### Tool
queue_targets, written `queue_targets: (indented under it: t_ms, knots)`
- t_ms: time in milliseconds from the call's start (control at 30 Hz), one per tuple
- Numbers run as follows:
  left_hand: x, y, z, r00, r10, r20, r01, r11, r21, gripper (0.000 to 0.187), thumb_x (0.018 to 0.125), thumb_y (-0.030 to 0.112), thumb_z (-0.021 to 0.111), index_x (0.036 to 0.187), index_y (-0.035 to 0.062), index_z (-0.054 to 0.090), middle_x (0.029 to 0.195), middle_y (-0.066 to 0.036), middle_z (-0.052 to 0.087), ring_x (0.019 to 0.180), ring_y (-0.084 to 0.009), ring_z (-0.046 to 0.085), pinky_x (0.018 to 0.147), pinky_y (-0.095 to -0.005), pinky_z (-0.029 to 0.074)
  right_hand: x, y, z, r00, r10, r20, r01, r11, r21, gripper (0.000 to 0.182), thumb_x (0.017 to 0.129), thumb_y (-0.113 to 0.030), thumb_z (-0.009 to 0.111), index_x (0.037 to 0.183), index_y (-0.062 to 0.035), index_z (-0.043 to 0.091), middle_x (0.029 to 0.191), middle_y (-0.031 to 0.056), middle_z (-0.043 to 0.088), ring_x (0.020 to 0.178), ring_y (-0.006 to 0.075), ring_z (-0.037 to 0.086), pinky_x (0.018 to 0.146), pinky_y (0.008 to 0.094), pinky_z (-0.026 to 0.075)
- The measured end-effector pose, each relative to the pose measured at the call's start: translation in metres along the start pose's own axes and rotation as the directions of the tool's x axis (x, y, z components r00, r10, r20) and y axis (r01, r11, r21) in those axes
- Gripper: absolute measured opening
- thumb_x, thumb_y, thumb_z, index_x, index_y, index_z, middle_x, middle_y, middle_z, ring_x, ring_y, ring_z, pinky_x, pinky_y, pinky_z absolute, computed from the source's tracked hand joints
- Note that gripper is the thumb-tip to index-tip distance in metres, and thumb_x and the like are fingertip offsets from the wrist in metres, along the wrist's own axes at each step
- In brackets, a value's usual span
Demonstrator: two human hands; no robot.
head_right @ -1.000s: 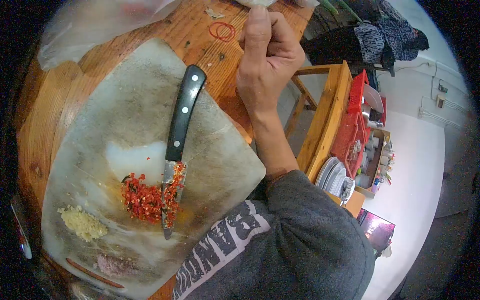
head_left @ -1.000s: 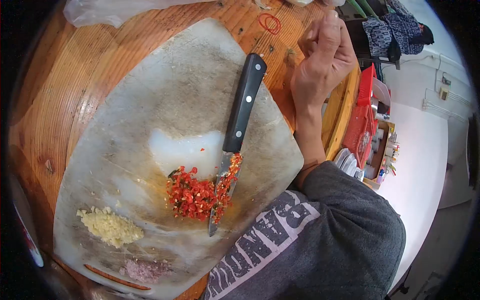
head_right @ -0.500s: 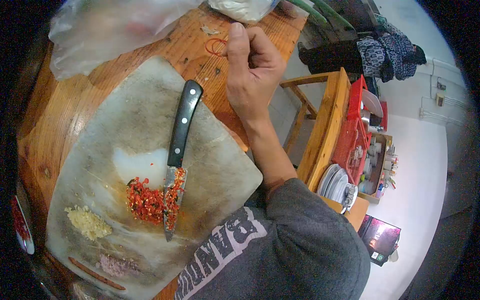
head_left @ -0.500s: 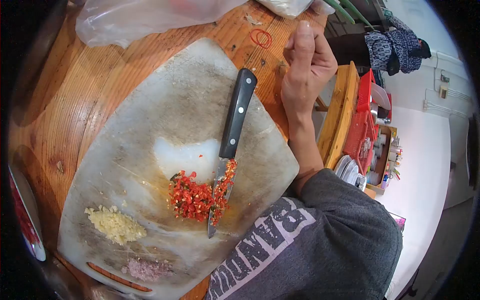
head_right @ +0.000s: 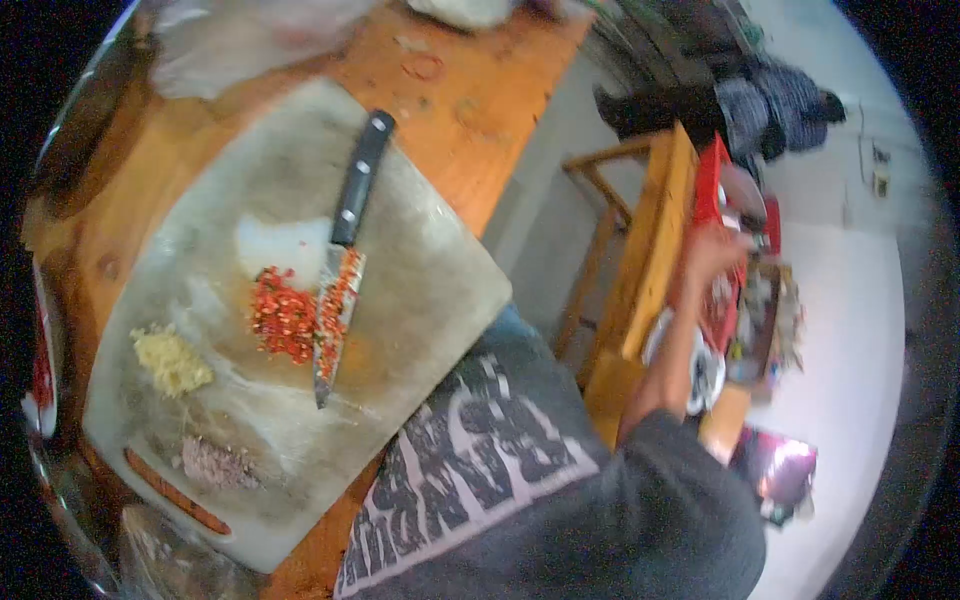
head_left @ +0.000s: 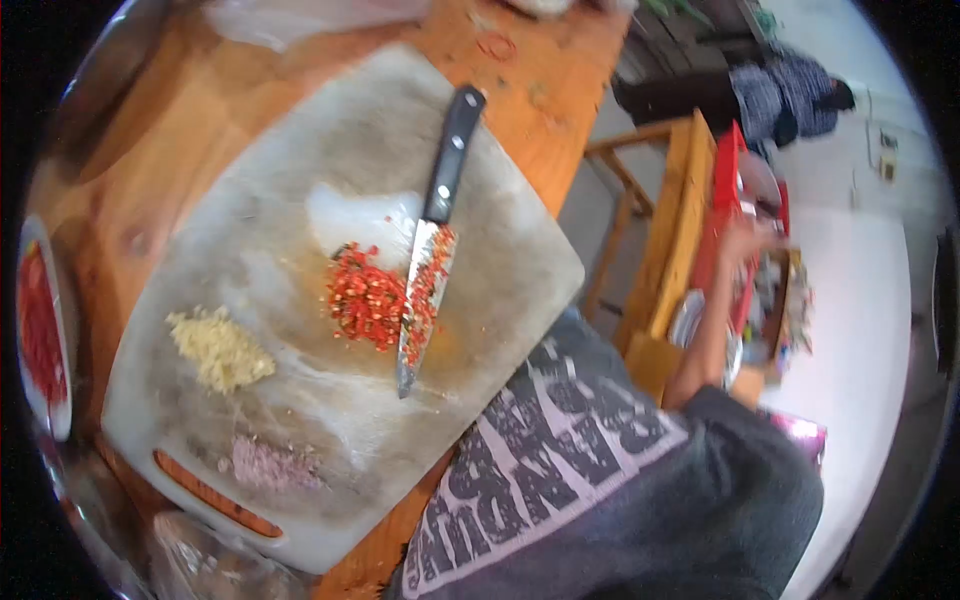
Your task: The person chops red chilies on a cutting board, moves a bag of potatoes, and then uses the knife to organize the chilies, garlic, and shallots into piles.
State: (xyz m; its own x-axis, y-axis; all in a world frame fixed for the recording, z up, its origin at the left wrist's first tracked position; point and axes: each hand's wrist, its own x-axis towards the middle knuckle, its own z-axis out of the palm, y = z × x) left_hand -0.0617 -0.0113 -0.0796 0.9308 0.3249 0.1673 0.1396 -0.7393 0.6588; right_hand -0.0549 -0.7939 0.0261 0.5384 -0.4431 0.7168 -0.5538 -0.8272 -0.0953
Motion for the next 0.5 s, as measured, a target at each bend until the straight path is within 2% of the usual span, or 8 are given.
queue_targets:
  t_ms: [33, 100, 133, 167, 200, 333, 433, 500]
  knots:
    - [0.011, -0.019, 0.029, 1.0, 0.016, -0.016, -0.017, 1.0, -0.025, 0.051, 0.103, 0.028, 0.052, 0.147, 0.0027, 0.045, 0.147, -0.022, 0.049, 0.138, -0.0357, 0.045, 0.116, -0.0396, 0.031, 0.019, -0.032, -0.001, 0.909, -0.004, -0.416, 0.013, 1.0, 0.018, 0.048, 0.093, -0.009, 0.06, 0.134, 0.0111, 0.045, 0.13, 0.0306, 0.054, 0.121, 0.0401, 0.056, 0.102, 0.0513, 0.047]
    - [0.005, -0.011, 0.042, 0.997, 0.072, 0.041, -0.07, 0.995, -0.068, 0.051, 0.104, 0.028, 0.052, 0.147, 0.0026, 0.045, 0.147, -0.022, 0.049, 0.138, -0.0358, 0.045, 0.116, -0.0396, 0.031, 0.039, -0.151, -0.054, 0.734, -0.031, -0.678, 0.193, 0.967, 0.165, 0.059, 0.099, -0.017, 0.054, 0.146, 0.008, 0.03, 0.147, 0.029, 0.038, 0.136, 0.0391, 0.044, 0.116, 0.0516, 0.034]
    - [0.003, -0.005, 0.055, 0.994, 0.097, 0.054, -0.091, 0.99, -0.104, 0.051, 0.104, 0.028, 0.052, 0.146, 0.0026, 0.045, 0.147, -0.022, 0.049, 0.138, -0.0358, 0.045, 0.116, -0.0396, 0.031, 0.032, -0.197, -0.08, 0.676, -0.151, -0.721, 0.325, 0.939, 0.109, 0.059, 0.1, -0.021, 0.052, 0.147, 0.0064, 0.028, 0.151, 0.0293, 0.03, 0.139, 0.0378, 0.04, 0.116, 0.051, 0.034]
    - [-0.001, 0.002, 0.064, 0.991, 0.111, 0.074, -0.101, 0.987, -0.127, 0.05, 0.104, 0.028, 0.052, 0.146, 0.0025, 0.045, 0.147, -0.022, 0.049, 0.138, -0.0358, 0.045, 0.116, -0.0396, 0.032, 0.028, -0.231, -0.095, 0.643, -0.194, -0.741, 0.43, 0.892, 0.14, 0.057, 0.1, -0.021, 0.05, 0.146, 0.0043, 0.029, 0.148, 0.0276, 0.038, 0.135, 0.0382, 0.044, 0.114, 0.0498, 0.037]
    - [-0.006, 0.004, 0.074, 0.989, 0.122, 0.085, -0.109, 0.983, -0.148, 0.05, 0.104, 0.028, 0.052, 0.146, 0.0025, 0.045, 0.147, -0.022, 0.049, 0.138, -0.0358, 0.045, 0.116, -0.0396, 0.032, 0.001, -0.266, -0.095, 0.701, -0.135, -0.7, 0.496, 0.798, 0.342, 0.054, 0.1, -0.022, 0.05, 0.145, 0.0036, 0.033, 0.145, 0.0261, 0.042, 0.133, 0.0377, 0.047, 0.112, 0.049, 0.039]
    - [-0.019, 0.018, 0.107, 0.981, 0.159, 0.111, -0.132, 0.966, -0.223, 0.05, 0.104, 0.029, 0.051, 0.146, 0.0024, 0.045, 0.147, -0.022, 0.049, 0.138, -0.036, 0.045, 0.115, -0.0395, 0.032, -0.045, -0.284, -0.035, 0.745, -0.394, -0.538, 0.626, 0.692, 0.36, 0.05, 0.098, -0.021, 0.055, 0.142, 0.0, 0.043, 0.138, 0.0189, 0.054, 0.122, 0.0317, 0.058, 0.104, 0.0441, 0.044]
    - [-0.021, 0.024, 0.121, 0.974, 0.182, 0.137, -0.146, 0.959, -0.243, 0.05, 0.104, 0.029, 0.051, 0.146, 0.0023, 0.045, 0.147, -0.022, 0.049, 0.137, -0.036, 0.045, 0.115, -0.0395, 0.032, -0.076, -0.316, -0.012, 0.842, -0.407, -0.354, 0.523, 0.458, 0.718, 0.055, 0.095, -0.019, 0.062, 0.144, -0.002, 0.043, 0.139, 0.0154, 0.056, 0.115, 0.0275, 0.062, 0.102, 0.0416, 0.042]
    - [-0.015, 0.032, 0.117, 0.968, 0.199, 0.155, -0.156, 0.955, -0.251, 0.05, 0.104, 0.029, 0.051, 0.146, 0.0022, 0.046, 0.147, -0.022, 0.049, 0.137, -0.0361, 0.046, 0.115, -0.0395, 0.032, -0.072, -0.325, -0.02, 0.87, -0.395, -0.295, 0.47, 0.481, 0.74, 0.056, 0.095, -0.019, 0.062, 0.145, -0.0026, 0.043, 0.139, 0.0148, 0.056, 0.114, 0.0268, 0.063, 0.103, 0.0415, 0.041]
